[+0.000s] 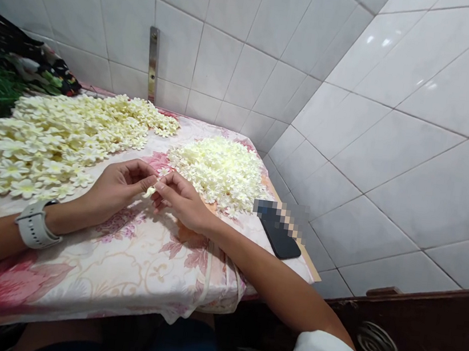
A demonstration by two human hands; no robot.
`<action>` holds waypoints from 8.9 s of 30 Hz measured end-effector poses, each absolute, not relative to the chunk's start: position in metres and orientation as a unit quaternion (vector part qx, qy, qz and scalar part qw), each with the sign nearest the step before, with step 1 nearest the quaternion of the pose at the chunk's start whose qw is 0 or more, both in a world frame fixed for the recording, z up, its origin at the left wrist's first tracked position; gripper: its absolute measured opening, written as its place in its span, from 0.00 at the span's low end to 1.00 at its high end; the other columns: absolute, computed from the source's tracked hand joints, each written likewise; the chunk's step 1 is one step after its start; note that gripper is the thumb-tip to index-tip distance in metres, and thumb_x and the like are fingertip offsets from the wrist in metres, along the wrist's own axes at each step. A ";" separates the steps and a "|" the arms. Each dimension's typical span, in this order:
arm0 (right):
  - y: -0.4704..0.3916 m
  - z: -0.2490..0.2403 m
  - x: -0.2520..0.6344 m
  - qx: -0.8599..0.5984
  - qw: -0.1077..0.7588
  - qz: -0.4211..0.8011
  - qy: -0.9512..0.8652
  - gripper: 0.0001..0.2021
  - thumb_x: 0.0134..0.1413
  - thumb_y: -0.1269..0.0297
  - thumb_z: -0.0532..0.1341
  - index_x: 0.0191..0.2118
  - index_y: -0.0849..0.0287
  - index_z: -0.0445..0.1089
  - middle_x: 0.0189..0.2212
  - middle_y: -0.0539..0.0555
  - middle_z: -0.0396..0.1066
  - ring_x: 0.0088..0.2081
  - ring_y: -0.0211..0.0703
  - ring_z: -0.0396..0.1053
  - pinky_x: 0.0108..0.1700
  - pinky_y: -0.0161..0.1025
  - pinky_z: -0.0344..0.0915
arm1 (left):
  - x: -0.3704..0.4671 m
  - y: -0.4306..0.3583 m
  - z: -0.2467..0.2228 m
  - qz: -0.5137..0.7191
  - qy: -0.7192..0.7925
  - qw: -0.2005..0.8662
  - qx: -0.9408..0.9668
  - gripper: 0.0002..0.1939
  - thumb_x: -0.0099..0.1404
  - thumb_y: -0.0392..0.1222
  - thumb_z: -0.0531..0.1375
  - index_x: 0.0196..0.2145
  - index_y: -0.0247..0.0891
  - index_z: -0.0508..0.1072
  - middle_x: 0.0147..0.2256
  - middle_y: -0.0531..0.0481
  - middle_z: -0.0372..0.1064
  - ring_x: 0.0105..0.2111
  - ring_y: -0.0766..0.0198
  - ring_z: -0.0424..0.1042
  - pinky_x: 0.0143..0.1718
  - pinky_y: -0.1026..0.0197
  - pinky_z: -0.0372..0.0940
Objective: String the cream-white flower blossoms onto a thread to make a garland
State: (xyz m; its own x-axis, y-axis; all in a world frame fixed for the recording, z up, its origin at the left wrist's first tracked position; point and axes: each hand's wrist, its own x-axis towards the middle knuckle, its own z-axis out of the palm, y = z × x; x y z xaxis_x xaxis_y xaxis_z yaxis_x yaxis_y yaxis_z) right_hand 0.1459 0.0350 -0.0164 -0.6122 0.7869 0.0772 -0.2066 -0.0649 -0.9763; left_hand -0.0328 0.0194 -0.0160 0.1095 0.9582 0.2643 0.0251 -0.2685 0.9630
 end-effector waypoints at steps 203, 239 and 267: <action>0.077 0.008 0.196 -0.254 0.350 0.514 -0.741 0.08 0.55 0.72 0.66 0.29 0.63 0.66 0.24 0.48 0.67 0.25 0.33 0.64 0.28 0.32 0.62 | 0.007 0.047 -0.028 0.481 0.388 0.513 0.596 0.25 0.58 0.65 0.64 0.29 0.38 0.70 0.21 0.54 0.68 0.20 0.71 0.67 0.21 0.68 0.60; 0.074 -0.003 0.188 -0.320 0.458 0.341 -0.756 0.14 0.61 0.63 0.62 0.25 0.60 0.61 0.20 0.44 0.57 0.24 0.33 0.53 0.29 0.35 0.51 | 0.010 0.048 -0.023 0.567 0.417 0.471 0.531 0.19 0.53 0.54 0.73 0.26 0.36 0.73 0.22 0.55 0.66 0.22 0.72 0.67 0.25 0.69 0.66; 0.070 0.008 0.191 -0.300 0.400 0.189 -0.845 0.11 0.62 0.68 0.61 0.27 0.61 0.65 0.26 0.50 0.65 0.30 0.38 0.60 0.36 0.38 0.55 | 0.009 0.044 -0.024 0.528 0.416 0.379 0.636 0.18 0.64 0.57 0.64 0.31 0.38 0.73 0.25 0.54 0.68 0.23 0.70 0.68 0.27 0.67 0.64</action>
